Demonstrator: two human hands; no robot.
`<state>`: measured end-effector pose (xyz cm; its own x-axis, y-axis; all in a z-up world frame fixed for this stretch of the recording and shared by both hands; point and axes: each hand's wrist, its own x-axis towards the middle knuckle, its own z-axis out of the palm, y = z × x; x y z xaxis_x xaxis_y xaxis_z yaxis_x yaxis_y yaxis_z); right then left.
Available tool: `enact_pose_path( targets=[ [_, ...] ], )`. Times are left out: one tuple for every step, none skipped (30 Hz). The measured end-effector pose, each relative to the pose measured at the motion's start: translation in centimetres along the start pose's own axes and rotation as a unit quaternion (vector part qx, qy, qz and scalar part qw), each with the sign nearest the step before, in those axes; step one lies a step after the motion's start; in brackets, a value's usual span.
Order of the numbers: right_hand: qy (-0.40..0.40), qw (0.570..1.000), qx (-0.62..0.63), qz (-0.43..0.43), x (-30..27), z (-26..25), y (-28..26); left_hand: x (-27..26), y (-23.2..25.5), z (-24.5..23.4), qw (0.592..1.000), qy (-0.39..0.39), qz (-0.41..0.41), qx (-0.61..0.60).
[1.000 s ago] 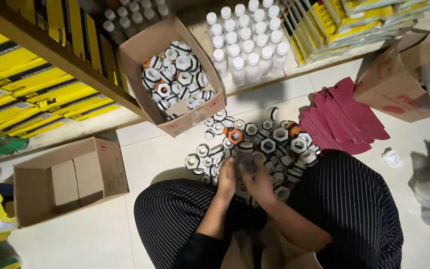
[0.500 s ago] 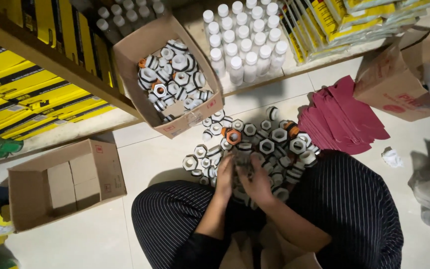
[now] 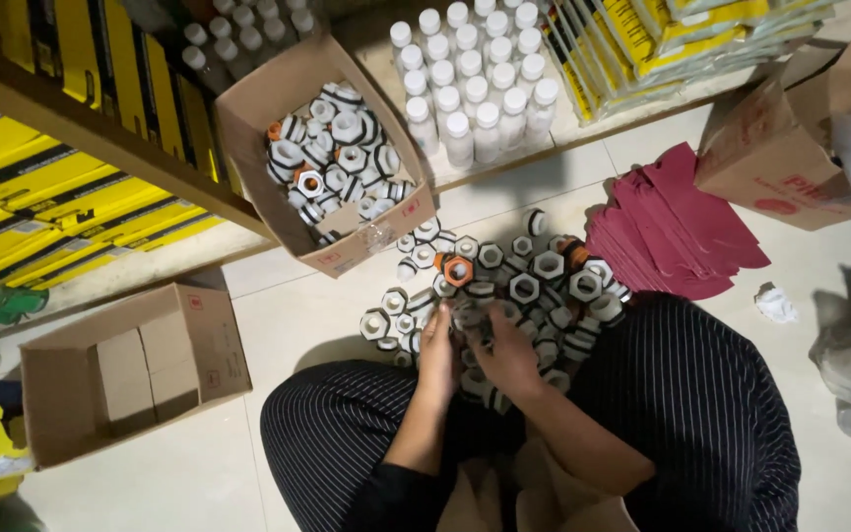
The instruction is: The person sits on the floor and scrubs white and orange pipe fittings with a grey cloth. They handle the fittings one by one, wiping them down and placing them into a cardboard box.
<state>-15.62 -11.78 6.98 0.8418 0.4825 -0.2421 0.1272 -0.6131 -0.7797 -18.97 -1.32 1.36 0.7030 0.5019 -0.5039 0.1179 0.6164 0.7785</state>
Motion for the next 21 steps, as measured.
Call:
enact_pose_path(
  targets=[
    [0.000, 1.000, 0.000, -0.001, 0.3, 0.4, 1.0, -0.6, 0.6, 0.5, 1.000, 0.000, 0.001, 0.000],
    [0.010, 0.997, -0.047, -0.064, 0.5, 0.9, 1.9, -1.1, 1.2, 1.0, 1.000, 0.005, -0.004, -0.030],
    [0.020, 0.987, -0.095, -0.127, 0.9, 1.4, 2.9, -1.6, 1.8, 1.6, 0.998, 0.011, -0.008, -0.061],
    [0.021, 0.987, -0.096, -0.128, 1.1, 1.6, 3.6, -1.1, 1.2, 1.0, 0.998, 0.010, -0.007, -0.062],
    [-0.019, 0.983, -0.099, -0.155, 1.2, 1.8, 4.2, -0.6, 0.5, 0.4, 0.998, 0.008, -0.014, -0.058],
    [-0.059, 0.976, -0.102, -0.183, 1.3, 2.1, 4.9, -0.2, -0.1, -0.3, 0.998, 0.005, -0.021, -0.054],
    [-0.061, 0.976, -0.102, -0.183, 0.9, 1.3, 3.4, 0.0, -0.7, -0.4, 0.998, 0.007, -0.021, -0.054],
    [-0.074, 0.976, -0.100, -0.179, 0.5, 0.5, 2.0, 0.3, -1.3, -0.6, 0.997, 0.003, -0.030, -0.072],
    [-0.085, 0.976, -0.098, -0.174, 0.1, -0.2, 0.5, 0.5, -1.8, -0.7, 0.995, -0.004, -0.040, -0.089],
    [-0.085, 0.976, -0.097, -0.173, 0.0, 0.2, 0.8, 0.6, -1.8, -0.9, 0.995, -0.004, -0.041, -0.087],
    [-0.065, 0.988, -0.032, -0.133, 0.1, 0.6, 1.0, 0.8, -1.8, -1.1, 0.997, -0.003, -0.039, -0.060],
    [-0.044, 0.994, 0.033, -0.093, 0.1, 0.9, 1.2, 1.0, -1.7, -1.2, 0.999, -0.002, -0.037, -0.033],
    [-0.043, 0.994, 0.032, -0.094, 0.0, -0.3, -1.0, 0.5, -1.3, -0.7, 0.999, -0.003, -0.036, -0.034],
    [-0.074, 0.965, 0.243, 0.069, -0.1, -1.5, -3.3, -0.1, -1.0, -0.3, 1.000, -0.005, -0.019, -0.022],
    [-0.102, 0.865, 0.436, 0.227, -0.2, -2.7, -5.5, -0.7, -0.6, 0.1, 1.000, -0.006, -0.002, -0.010],
    [-0.102, 0.865, 0.436, 0.225, 0.6, -1.6, -3.0, -0.4, -0.4, 0.3, 1.000, -0.006, -0.001, -0.011],
    [-0.064, 0.814, 0.525, 0.242, 1.4, -0.4, -0.5, -0.3, -0.2, 0.4, 0.998, -0.020, 0.049, 0.020],
    [-0.026, 0.752, 0.607, 0.256, 2.2, 0.8, 2.0, -0.2, 0.0, 0.5, 0.993, -0.035, 0.099, 0.051],
    [-0.025, 0.751, 0.607, 0.258, 1.8, -0.7, 0.3, -0.3, -0.1, 0.3, 0.993, -0.035, 0.097, 0.052],
    [-0.038, 0.829, 0.492, 0.263, 1.5, -2.1, -1.3, -0.5, -0.2, 0.1, 0.988, -0.052, 0.137, 0.057],
    [-0.049, 0.891, 0.368, 0.261, 1.5, -3.7, -3.1, -0.2, -0.2, 0.2, 0.979, -0.071, 0.179, 0.062]
  ],
)
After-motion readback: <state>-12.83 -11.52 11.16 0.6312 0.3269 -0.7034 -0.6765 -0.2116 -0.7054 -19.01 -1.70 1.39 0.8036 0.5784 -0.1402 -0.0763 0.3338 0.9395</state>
